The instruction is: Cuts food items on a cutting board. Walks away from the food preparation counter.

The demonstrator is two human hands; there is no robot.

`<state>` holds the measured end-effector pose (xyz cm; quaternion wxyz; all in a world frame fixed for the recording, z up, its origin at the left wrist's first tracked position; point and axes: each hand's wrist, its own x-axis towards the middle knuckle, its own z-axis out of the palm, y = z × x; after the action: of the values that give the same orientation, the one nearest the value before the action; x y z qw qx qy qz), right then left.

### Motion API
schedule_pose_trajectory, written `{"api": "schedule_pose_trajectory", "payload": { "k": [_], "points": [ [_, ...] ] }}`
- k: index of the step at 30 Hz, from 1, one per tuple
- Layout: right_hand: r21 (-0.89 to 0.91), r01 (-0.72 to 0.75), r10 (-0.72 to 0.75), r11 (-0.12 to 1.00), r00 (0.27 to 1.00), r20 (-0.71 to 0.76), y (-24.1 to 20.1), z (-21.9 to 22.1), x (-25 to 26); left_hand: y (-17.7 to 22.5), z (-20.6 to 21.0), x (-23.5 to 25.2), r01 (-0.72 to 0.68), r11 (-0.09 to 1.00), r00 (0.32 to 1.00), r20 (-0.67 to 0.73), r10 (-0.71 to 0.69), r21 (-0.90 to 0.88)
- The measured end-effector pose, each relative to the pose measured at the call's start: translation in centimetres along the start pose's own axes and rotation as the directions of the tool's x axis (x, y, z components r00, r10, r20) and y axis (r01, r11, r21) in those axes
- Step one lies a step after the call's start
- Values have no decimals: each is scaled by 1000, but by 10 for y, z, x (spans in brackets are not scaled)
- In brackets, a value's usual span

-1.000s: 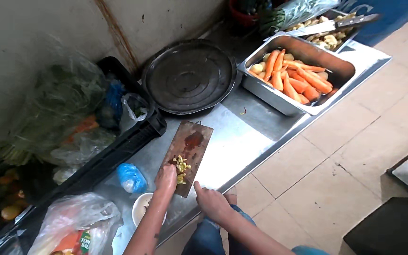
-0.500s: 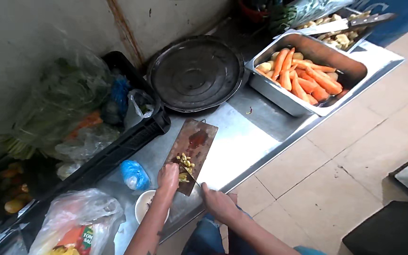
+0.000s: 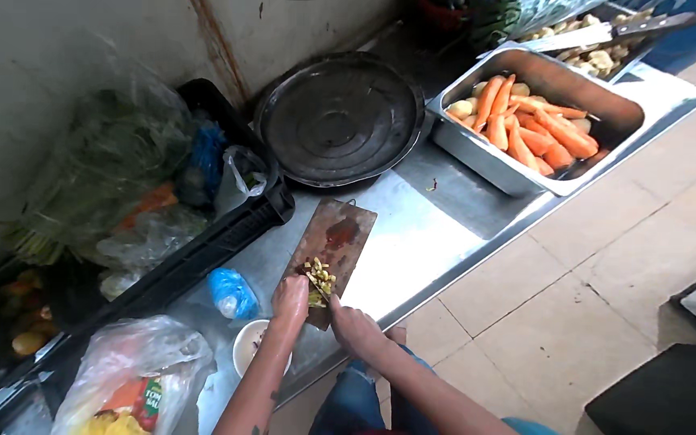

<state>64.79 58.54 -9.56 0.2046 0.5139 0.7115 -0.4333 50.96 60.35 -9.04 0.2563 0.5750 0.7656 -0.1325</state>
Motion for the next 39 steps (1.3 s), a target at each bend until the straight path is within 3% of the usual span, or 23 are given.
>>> {"api": "schedule_pose_trajectory", "payload": {
  "k": [9, 13, 16, 21, 33, 39],
  "points": [
    [12, 14, -15, 1000, 999, 52, 28, 8, -25, -13, 8, -4, -106, 992, 994, -12, 105, -64],
    [27, 57, -58, 998, 997, 49, 31, -1, -20, -21, 2, -7, -125, 978, 981, 124, 147, -165],
    [33, 58, -59, 998, 997, 48, 30, -2, -22, -18, 5, -8, -136, 987, 981, 124, 146, -88],
    [26, 36, -36, 999, 999, 4, 27, 1, -29, -11, 16, -12, -124, 992, 992, -13, 124, 10],
    [-85, -14, 13, 996, 1000, -11, 10, 8, -35, 13, -2, -17, -22, 995, 996, 83, 14, 101],
    [-44, 15, -16, 999, 1000, -20, 2, 3, -8, 8, 4, -14, -36, 994, 998, 59, 31, 100]
  ]
}}
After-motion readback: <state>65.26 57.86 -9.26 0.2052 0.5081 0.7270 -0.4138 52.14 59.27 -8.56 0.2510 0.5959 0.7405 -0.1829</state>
